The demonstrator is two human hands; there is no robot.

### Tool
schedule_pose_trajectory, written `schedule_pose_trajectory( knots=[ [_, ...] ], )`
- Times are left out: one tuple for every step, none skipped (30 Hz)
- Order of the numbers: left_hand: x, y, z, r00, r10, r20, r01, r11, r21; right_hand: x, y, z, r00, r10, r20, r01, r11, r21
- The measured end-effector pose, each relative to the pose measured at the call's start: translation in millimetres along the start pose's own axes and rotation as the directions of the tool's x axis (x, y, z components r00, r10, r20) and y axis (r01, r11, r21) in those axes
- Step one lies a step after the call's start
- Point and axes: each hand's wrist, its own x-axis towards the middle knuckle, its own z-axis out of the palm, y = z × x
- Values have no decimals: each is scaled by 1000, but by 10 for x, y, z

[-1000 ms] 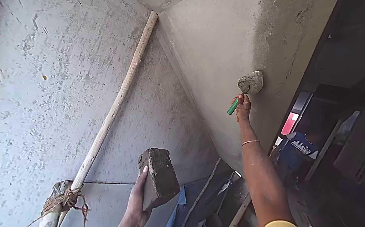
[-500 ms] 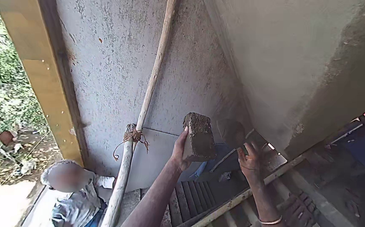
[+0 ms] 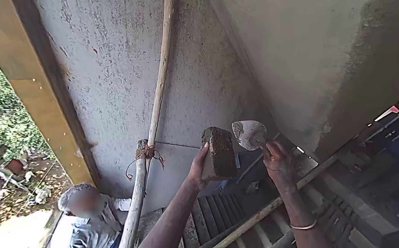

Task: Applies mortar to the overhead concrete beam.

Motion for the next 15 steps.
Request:
schedule_pose_trajectory(
  knots=[
    [-2, -6, -4, 1000, -1, 4, 1, 1000, 3, 32, -8, -26, 1000, -25, 11, 25, 999, -30],
    [-3, -12, -4, 1000, 1, 1, -1, 1000, 9, 63, -19, -51, 998, -50, 22, 51, 997, -57],
    [3, -14, -8, 1000, 5, -1, -5, 1000, 16, 93, -33, -72, 997, -73, 31, 75, 994, -78],
    [7, -17, -12, 1000, 8, -9, -8, 1000, 18, 115, -49, -89, 995, -93, 34, 96, 991, -91],
    [5, -19, -8, 1000, 10, -22, -10, 1000, 26, 134, -66, -104, 993, -115, 29, 117, 988, -101],
    [7, -21, -4, 999, 11, -34, -10, 999, 32, 150, -83, -121, 990, -135, 28, 138, 984, -110],
    [12, -24, -7, 999, 10, -40, -8, 999, 35, 161, -98, -142, 988, -153, 32, 156, 981, -118],
    [14, -26, -14, 999, 8, -43, -6, 999, 40, 171, -115, -159, 985, -168, 37, 171, 978, -122],
    [20, -29, -23, 999, 9, -43, -7, 999, 41, 178, -130, -176, 983, -176, 44, 180, 976, -120],
    [20, -34, -31, 999, 9, -48, -7, 999, 46, 178, -142, -190, 981, -188, 45, 192, 974, -119],
    [22, -37, -34, 998, 10, -57, -7, 999, 52, 174, -149, -198, 979, -198, 42, 202, 972, -117],
    [29, -39, -37, 998, 12, -60, -9, 998, 55, 170, -156, -201, 977, -211, 34, 214, 970, -117],
    [37, -42, -43, 998, 18, -61, -14, 998, 55, 161, -163, -199, 974, -224, 27, 226, 967, -117],
    [44, -44, -54, 998, 21, -61, -18, 998, 55, 144, -170, -192, 972, -236, 22, 237, 965, -114],
    [50, -45, -63, 998, 21, -61, -18, 998, 58, 122, -171, -184, 969, -245, 20, 246, 963, -112]
  ],
)
